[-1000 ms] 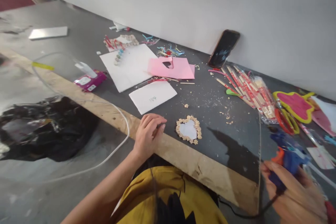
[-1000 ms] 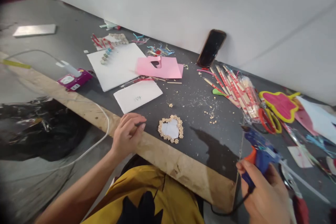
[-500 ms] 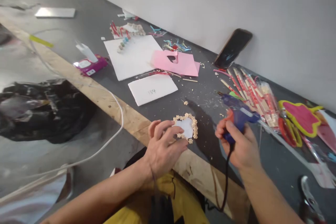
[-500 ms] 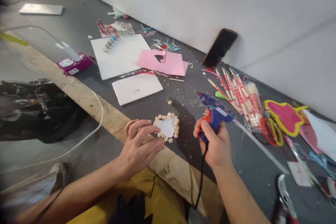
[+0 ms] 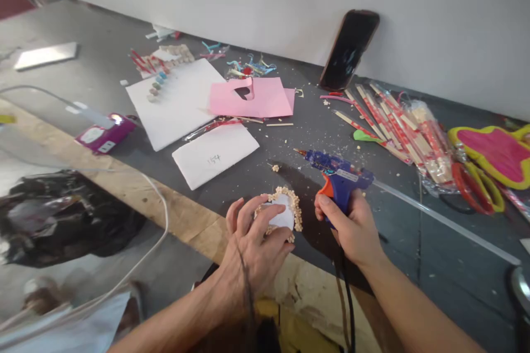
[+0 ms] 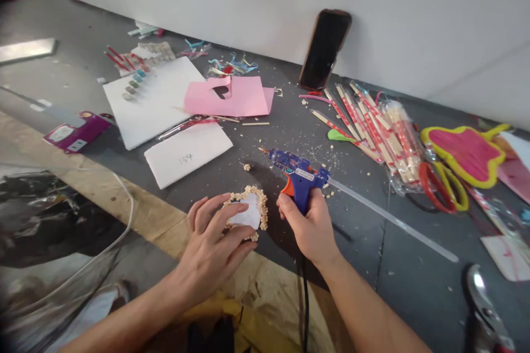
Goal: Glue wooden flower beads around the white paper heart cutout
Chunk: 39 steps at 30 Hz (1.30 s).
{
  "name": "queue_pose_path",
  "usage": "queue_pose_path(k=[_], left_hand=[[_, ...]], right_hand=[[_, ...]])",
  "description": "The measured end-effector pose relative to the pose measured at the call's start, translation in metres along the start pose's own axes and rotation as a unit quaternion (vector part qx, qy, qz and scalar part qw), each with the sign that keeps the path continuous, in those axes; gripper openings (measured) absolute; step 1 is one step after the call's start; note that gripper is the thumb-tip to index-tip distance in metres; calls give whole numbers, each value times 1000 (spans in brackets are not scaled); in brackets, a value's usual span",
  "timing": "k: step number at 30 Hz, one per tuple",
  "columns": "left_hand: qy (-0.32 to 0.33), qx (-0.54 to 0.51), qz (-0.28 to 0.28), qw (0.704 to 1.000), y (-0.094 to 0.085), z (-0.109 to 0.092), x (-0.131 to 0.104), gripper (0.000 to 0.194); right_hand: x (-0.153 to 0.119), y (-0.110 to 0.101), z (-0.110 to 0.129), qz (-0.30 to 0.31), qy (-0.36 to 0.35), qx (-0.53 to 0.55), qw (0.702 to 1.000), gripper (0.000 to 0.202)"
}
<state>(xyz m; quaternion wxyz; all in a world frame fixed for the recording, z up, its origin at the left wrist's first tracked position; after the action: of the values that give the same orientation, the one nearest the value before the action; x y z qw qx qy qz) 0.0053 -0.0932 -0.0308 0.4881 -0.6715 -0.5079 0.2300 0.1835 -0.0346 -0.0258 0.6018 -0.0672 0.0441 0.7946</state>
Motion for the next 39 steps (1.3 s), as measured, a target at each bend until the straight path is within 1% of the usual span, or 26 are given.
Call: queue_pose_path(k=[4, 10, 12, 16, 19, 22, 25, 29, 36, 39], left_hand=[[2, -9, 15, 1000, 2, 2, 0, 4], [-3, 2, 23, 1000, 7, 4, 0, 5], [-9, -1, 28, 1000, 8, 4, 0, 6], [-9, -16, 27, 999, 5, 4, 0, 9], [-2, -15, 25, 1000, -2, 5, -1, 12], [4, -4, 27, 1000, -8, 9, -3, 11], [11, 5, 26, 1000, -10, 13, -4, 7], [8, 3, 22, 1000, -8, 14, -2, 5], [20, 13, 9, 1000, -7, 12, 1, 13], [10, 9, 22, 1000, -6, 13, 0, 8]], right_hand=[[-1, -2, 0, 3, 19, -37, 999, 28], [-3, -3, -1, -31, 28, -95, 995, 28], [-3, -3, -1, -28, 26, -102, 994, 27], [-2, -1, -4, -11, 16, -93, 995, 31], [-1, 0, -6, -7, 10, -49, 999, 34], [0, 1, -7, -5, 13, -8, 1000, 34], [0, 1, -6, -6, 15, -17, 1000, 34], [0, 2, -6, -3, 15, -19, 1000, 34], [0, 0, -11, 6, 22, -51, 998, 34], [0, -1, -12, 9, 22, -63, 998, 33]])
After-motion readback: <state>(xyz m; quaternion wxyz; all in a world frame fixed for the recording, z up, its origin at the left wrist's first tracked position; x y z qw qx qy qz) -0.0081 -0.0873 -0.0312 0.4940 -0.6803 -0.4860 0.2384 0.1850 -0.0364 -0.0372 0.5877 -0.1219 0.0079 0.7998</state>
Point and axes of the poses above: each hand's wrist, its own x-axis towards the middle knuckle, its own y-axis out of the palm, z = x × y, the point moved 1 cm from there along x, towards the middle knuckle, and after that the axes turned 15 degrees about z, right-handed, at the moved point
